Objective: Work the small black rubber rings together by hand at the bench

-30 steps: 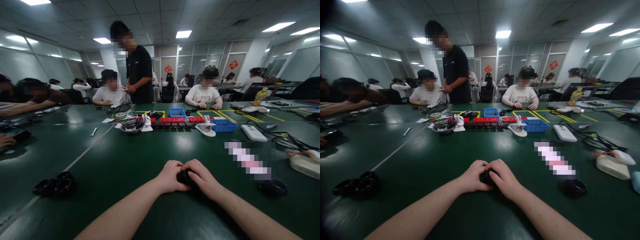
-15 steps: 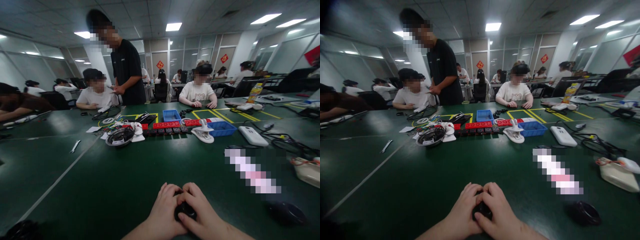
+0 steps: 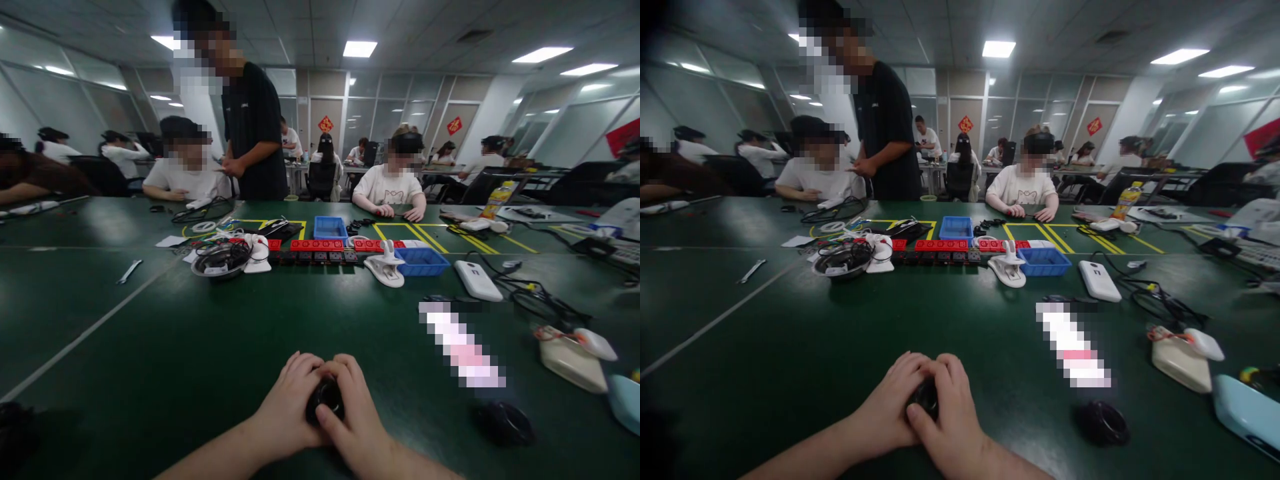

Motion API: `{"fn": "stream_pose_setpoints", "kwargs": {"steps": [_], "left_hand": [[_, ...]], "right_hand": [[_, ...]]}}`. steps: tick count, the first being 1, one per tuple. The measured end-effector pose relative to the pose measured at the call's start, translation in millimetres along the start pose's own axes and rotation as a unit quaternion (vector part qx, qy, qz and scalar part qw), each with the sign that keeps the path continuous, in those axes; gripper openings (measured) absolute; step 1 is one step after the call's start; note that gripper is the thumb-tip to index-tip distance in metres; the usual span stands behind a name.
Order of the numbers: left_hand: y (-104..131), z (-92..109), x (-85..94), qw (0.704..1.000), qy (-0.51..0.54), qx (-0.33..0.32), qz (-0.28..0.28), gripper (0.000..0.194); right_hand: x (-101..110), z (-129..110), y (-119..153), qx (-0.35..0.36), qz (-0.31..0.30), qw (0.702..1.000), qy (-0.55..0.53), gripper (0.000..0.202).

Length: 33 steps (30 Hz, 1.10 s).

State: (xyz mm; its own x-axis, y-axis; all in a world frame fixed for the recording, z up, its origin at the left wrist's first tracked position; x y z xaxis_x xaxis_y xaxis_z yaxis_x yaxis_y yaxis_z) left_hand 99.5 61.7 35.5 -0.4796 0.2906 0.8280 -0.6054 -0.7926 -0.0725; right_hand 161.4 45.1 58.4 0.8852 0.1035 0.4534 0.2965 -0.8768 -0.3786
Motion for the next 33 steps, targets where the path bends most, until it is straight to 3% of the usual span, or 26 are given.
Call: {"fn": "stream_pose_setpoints", "kwargs": {"steps": [5, 10, 16, 25, 30, 33], "left_hand": [[4, -5, 6.6, 0.996, -0.014, 0.028, 0.085, 0.071], [9, -2, 9.6, 0.991, -0.061, 0.026, 0.120, 0.045], [7, -5, 8.4, 0.992, -0.065, 0.036, 0.105, 0.038], [7, -13, 6.9, 0.989, -0.082, 0.085, 0.088, 0.036], [-5, -10, 11.9, 0.995, -0.082, 0.013, 0.060, 0.041], [-13, -11, 10.3, 0.998, -0.047, -0.044, 0.017, 0.044]], "right_hand": [[2, 7, -4, -0.004, 0.035, 0.998, -0.052, 0.035], [0, 16, -8, -0.017, 0.060, 0.997, -0.050, 0.037], [3, 13, -8, -0.019, 0.055, 0.998, 0.006, 0.040], [4, -5, -15, 0.006, -0.008, 0.986, 0.166, 0.033], [1, -10, -18, 0.024, -0.060, 0.979, 0.194, 0.025], [-2, -20, -17, 0.079, -0.075, 0.978, 0.179, 0.023]]}}
Point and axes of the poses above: each hand's wrist, its own y-axis away from the middle knuckle, its own x-axis out of the back of the hand, z = x × y, the point moved 10 cm from there along -y, towards the middle knuckle, and after that the axes turned 4 degrees about -y, right-handed, at the moved point
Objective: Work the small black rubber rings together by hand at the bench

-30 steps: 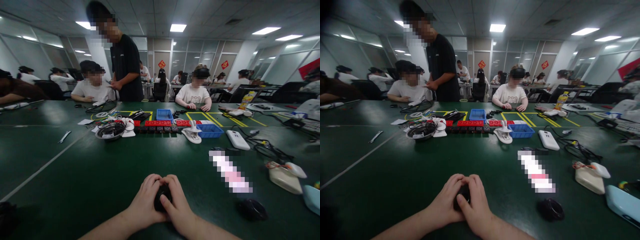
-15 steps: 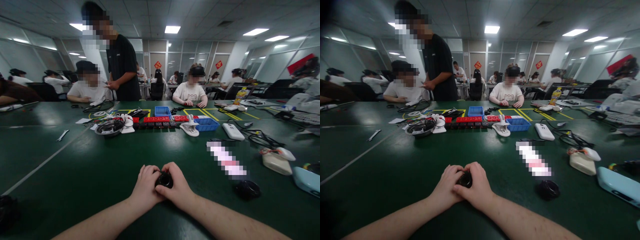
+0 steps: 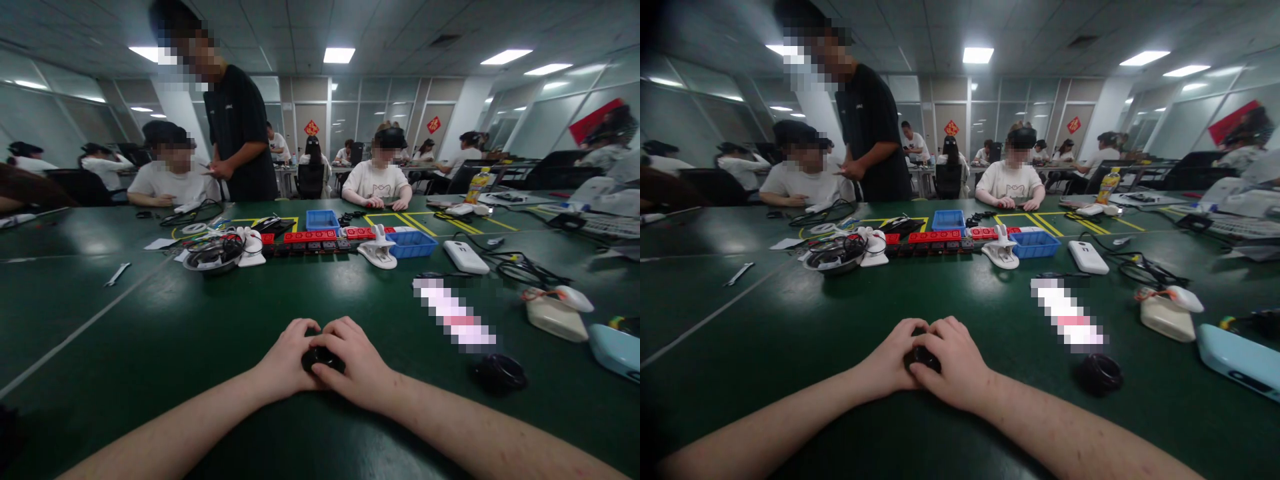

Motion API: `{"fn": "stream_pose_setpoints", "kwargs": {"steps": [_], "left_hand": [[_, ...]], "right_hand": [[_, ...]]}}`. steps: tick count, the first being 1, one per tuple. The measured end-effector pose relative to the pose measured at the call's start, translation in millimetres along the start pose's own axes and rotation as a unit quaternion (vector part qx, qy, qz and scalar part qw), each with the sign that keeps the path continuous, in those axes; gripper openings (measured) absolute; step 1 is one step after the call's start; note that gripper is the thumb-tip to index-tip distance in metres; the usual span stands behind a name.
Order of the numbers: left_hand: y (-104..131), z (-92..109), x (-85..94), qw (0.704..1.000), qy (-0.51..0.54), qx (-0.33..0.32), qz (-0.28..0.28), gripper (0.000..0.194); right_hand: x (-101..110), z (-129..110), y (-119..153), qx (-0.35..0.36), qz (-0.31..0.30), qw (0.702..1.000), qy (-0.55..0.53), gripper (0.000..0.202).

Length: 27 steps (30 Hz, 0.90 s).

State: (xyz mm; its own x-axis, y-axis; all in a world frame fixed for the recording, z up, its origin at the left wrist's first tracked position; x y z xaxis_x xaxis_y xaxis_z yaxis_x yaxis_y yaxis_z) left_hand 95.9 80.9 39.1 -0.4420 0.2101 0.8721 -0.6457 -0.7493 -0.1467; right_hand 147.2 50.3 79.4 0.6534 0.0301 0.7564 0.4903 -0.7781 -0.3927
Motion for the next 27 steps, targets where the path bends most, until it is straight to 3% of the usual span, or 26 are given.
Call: {"fn": "stream_pose_setpoints", "kwargs": {"steps": [5, 13, 17, 22, 27], "left_hand": [[-3, 6, -5.0, 0.996, 0.032, -0.075, -0.042, 0.049], [2, 3, -6.7, 0.997, 0.019, -0.069, -0.022, 0.054], [3, 5, -4.1, 0.997, 0.004, -0.078, -0.015, 0.062], [9, 4, -0.7, 1.000, -0.013, -0.016, 0.012, 0.088], [14, 6, 4.2, 0.996, -0.041, 0.043, 0.062, 0.072]], "right_hand": [[-2, -14, -1, 0.063, 0.022, 0.996, -0.065, 0.026], [-5, -20, -1, 0.078, 0.015, 0.995, -0.053, 0.022], [-5, -12, 2, 0.075, 0.030, 0.995, -0.060, 0.023], [-3, 4, 4, 0.042, 0.078, 0.994, -0.061, 0.039], [-3, 15, 3, -0.003, 0.090, 0.995, -0.042, 0.037]]}}
Point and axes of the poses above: each hand's wrist, its own y-axis away from the middle knuckle, its own x-axis out of the back of the hand, z = x × y, the point moved 10 cm from there along -y, towards the middle knuckle, and after that the axes turned 4 degrees about -y, right-handed, at the moved point
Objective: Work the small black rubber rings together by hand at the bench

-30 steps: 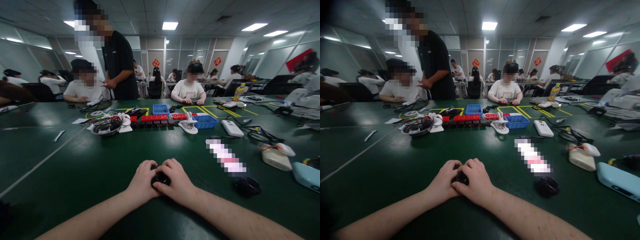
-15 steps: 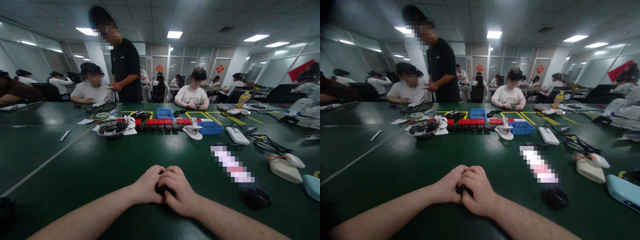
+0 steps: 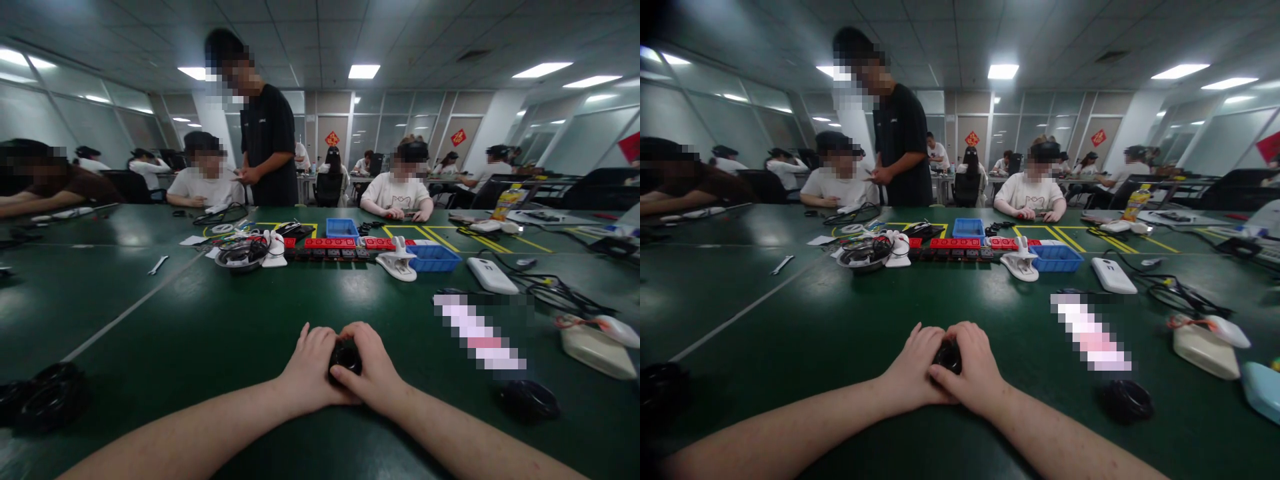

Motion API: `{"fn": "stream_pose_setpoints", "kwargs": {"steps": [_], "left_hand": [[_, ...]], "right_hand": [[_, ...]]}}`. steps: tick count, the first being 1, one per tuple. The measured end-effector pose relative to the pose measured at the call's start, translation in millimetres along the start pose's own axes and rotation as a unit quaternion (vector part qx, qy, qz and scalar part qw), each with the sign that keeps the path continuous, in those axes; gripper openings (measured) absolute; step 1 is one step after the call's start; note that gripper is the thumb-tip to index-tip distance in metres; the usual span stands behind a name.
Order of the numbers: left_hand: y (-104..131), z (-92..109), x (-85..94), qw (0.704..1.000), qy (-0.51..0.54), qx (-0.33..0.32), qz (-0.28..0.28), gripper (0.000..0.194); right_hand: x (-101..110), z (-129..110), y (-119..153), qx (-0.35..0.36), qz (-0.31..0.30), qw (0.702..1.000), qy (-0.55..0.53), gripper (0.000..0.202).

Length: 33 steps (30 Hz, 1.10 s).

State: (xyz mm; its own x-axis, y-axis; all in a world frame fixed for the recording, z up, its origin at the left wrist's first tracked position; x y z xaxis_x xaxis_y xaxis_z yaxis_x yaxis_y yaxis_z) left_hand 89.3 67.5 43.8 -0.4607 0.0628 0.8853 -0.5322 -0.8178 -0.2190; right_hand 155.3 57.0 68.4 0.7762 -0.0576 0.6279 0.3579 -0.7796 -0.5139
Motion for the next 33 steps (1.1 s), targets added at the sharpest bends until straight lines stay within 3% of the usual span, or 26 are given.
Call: {"fn": "stream_pose_setpoints", "kwargs": {"steps": [7, 20, 28, 33], "left_hand": [[-4, -1, 3.3, 1.000, -0.011, 0.003, 0.012, 0.044], [-10, -7, -7.4, 0.989, 0.099, -0.084, -0.065, 0.042], [-10, -8, -12.6, 0.984, 0.106, -0.099, -0.108, 0.024], [-8, -13, -10.5, 0.984, 0.115, -0.092, -0.100, 0.031]], "right_hand": [[-1, 3, -2, -0.030, -0.016, 0.999, 0.038, 0.025], [-3, -23, -1, 0.039, -0.061, 0.997, -0.018, 0.028], [-12, -27, -2, -0.022, -0.023, 0.999, 0.025, 0.015], [-16, -26, -5, -0.032, -0.001, 0.999, 0.025, 0.008]]}}
Point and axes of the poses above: each hand's wrist, its own y-axis away from the middle knuckle, its own x-axis out of the back of the hand, z = x × y, the point moved 10 cm from there along -y, towards the middle knuckle, and after that the axes turned 4 degrees about -y, right-handed, at the moved point
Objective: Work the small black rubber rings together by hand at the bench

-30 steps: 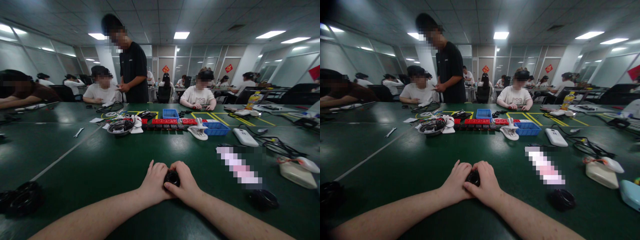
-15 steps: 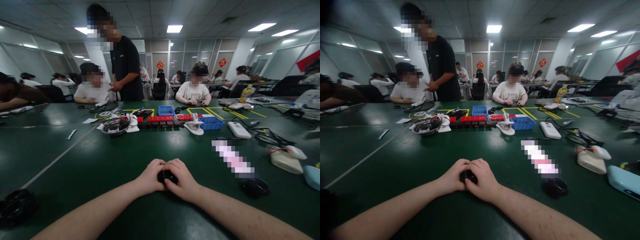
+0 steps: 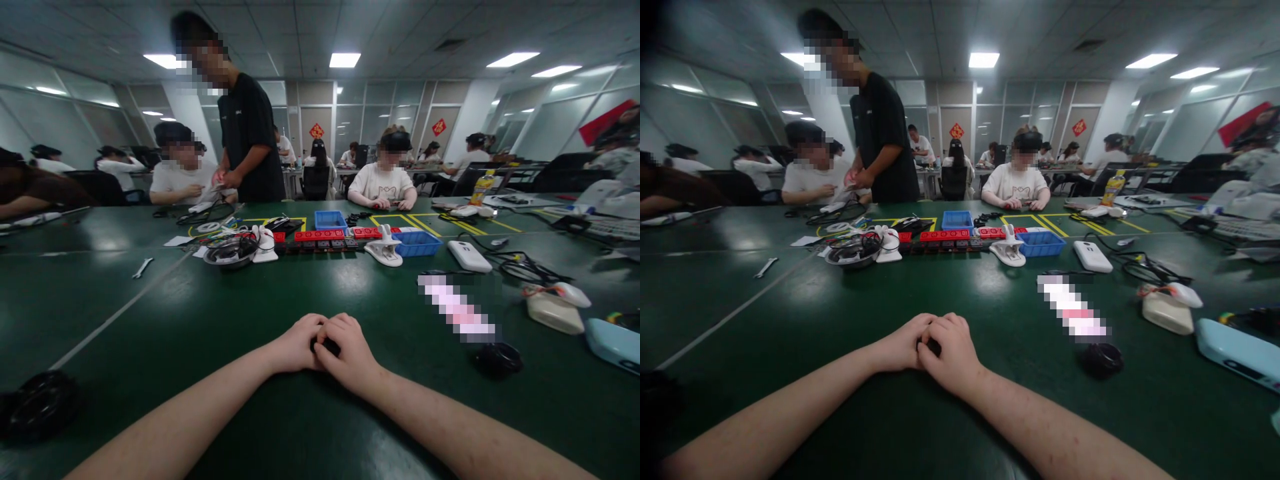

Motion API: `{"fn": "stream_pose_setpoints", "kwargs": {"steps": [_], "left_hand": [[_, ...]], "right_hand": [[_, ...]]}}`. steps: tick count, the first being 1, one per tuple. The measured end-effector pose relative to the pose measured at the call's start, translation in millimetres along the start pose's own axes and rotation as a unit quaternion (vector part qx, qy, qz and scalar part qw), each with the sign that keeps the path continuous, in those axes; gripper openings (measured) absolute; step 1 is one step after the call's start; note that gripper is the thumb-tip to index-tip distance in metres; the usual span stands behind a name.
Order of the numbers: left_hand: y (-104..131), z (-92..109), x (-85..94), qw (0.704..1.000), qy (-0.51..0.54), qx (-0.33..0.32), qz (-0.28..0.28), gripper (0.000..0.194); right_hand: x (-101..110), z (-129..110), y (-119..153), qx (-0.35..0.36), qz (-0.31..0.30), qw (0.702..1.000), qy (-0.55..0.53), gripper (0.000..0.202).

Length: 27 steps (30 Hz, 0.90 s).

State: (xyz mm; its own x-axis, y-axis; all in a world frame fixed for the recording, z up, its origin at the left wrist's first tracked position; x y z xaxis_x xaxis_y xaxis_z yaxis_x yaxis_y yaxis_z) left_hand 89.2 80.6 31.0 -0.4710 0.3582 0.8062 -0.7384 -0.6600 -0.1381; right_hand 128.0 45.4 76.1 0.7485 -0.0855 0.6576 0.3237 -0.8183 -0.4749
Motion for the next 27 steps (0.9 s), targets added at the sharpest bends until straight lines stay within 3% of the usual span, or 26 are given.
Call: {"fn": "stream_pose_setpoints", "kwargs": {"steps": [5, 12, 18, 27], "left_hand": [[8, 0, 1.7, 0.998, -0.048, 0.028, 0.030, 0.041], [20, 6, 3.5, 0.981, -0.095, 0.133, 0.101, 0.054], [21, 7, 6.7, 0.982, -0.090, 0.137, 0.095, 0.041], [23, 9, 8.2, 0.984, -0.092, 0.125, 0.086, 0.042]], "right_hand": [[-3, 3, -1, 0.005, -0.002, 1.000, -0.014, 0.007], [-1, 7, 1, -0.002, 0.005, 1.000, -0.025, 0.012], [14, 17, 6, 0.004, 0.039, 0.999, -0.019, 0.031], [6, 16, 3, -0.031, 0.001, 0.999, 0.023, 0.026]]}}
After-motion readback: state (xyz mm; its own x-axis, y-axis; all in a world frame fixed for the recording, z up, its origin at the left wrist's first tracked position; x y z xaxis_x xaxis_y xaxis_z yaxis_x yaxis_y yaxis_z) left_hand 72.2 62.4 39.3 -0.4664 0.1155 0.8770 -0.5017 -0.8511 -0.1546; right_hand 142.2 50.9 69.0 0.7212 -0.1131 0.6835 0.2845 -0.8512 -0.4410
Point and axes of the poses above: each hand's wrist, its own y-axis away from the middle knuckle, its own x-axis out of the back of the hand, z = x × y, the point moved 10 cm from there along -y, towards the middle knuckle, and after that the axes turned 4 degrees about -y, right-handed, at the moved point
